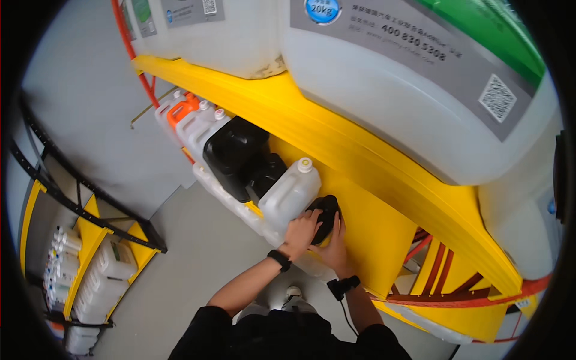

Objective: The person repeatedly picks up plastic jugs of various colors from a wooden pallet and places them onto metal shelving units. The person handles blue, orange, white, and black jugs, moving them in pairs or individually to different shelf levels.

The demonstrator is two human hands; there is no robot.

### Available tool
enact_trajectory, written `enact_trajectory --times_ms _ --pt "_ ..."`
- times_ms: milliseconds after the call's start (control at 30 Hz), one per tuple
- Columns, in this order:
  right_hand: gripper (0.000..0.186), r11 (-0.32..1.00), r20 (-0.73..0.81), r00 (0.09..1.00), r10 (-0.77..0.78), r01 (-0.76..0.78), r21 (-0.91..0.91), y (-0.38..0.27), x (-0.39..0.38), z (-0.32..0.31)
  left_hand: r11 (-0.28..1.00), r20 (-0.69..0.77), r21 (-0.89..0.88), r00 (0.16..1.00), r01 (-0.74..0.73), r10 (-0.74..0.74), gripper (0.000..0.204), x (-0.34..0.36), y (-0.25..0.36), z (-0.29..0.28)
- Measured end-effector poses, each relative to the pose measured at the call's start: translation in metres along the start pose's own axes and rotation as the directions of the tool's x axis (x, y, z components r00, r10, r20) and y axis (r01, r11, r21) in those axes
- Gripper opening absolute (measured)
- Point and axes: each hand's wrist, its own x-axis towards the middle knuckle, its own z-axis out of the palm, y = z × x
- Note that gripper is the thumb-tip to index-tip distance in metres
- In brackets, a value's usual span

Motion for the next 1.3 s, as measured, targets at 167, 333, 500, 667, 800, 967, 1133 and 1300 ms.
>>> enact_trajectory --times_ms 167,333,500,667,800,967,1133,1300 --pt "0.135 0.999 -0.026 0.999 -0.031 0.031 0.007 0.033 0.001 0.034 0.994 -0.028 0.110 1.000 -0.008 0.011 0.044 -0.015 -0.007 0.021" --pt "0.097 0.991 -0.034 0.999 0.021 -0.017 0.129 0.042 -0.024 0.051 0.980 -0.193 0.188 0.976 -0.063 0.100 0.050 -0.083 -0.008 0.004" --pt "0.091 0.977 0.031 0.977 -0.212 0.212 -0.007 0.059 -0.098 0.084 0.952 -0.042 -0.005 0.951 0.307 -0.307 0.026 -0.240 -0.036 -0.017" --pt "0.084 0.989 0.686 0.721 -0.100 0.147 -0.011 0.113 -0.184 0.146 0.214 0.018 -0.082 0.216 0.973 -0.976 0.032 -0.510 -0.053 0.040" --pt "0.055 0.924 0.931 -0.107 0.349 -0.124 -0.361 0.107 -0.216 0.208 -0.454 -0.047 -0.204 -0.472 0.867 -0.881 0.030 -0.724 0.049 0.089" --pt "0.051 0.933 0.926 -0.174 0.335 0.199 -0.300 0.212 -0.231 0.323 -0.644 0.056 -0.375 -0.677 0.667 -0.734 0.034 -0.847 0.217 0.148" --pt "0.055 0.842 0.878 -0.178 0.443 0.420 -0.340 0.084 -0.329 0.324 -0.760 0.207 -0.566 -0.837 0.319 -0.506 0.035 -0.879 0.347 0.268" --pt "0.034 0.850 0.877 -0.300 0.375 0.488 -0.197 0.005 -0.426 0.337 -0.779 0.491 -0.627 -0.781 -0.010 -0.386 0.039 -0.833 0.425 0.382"
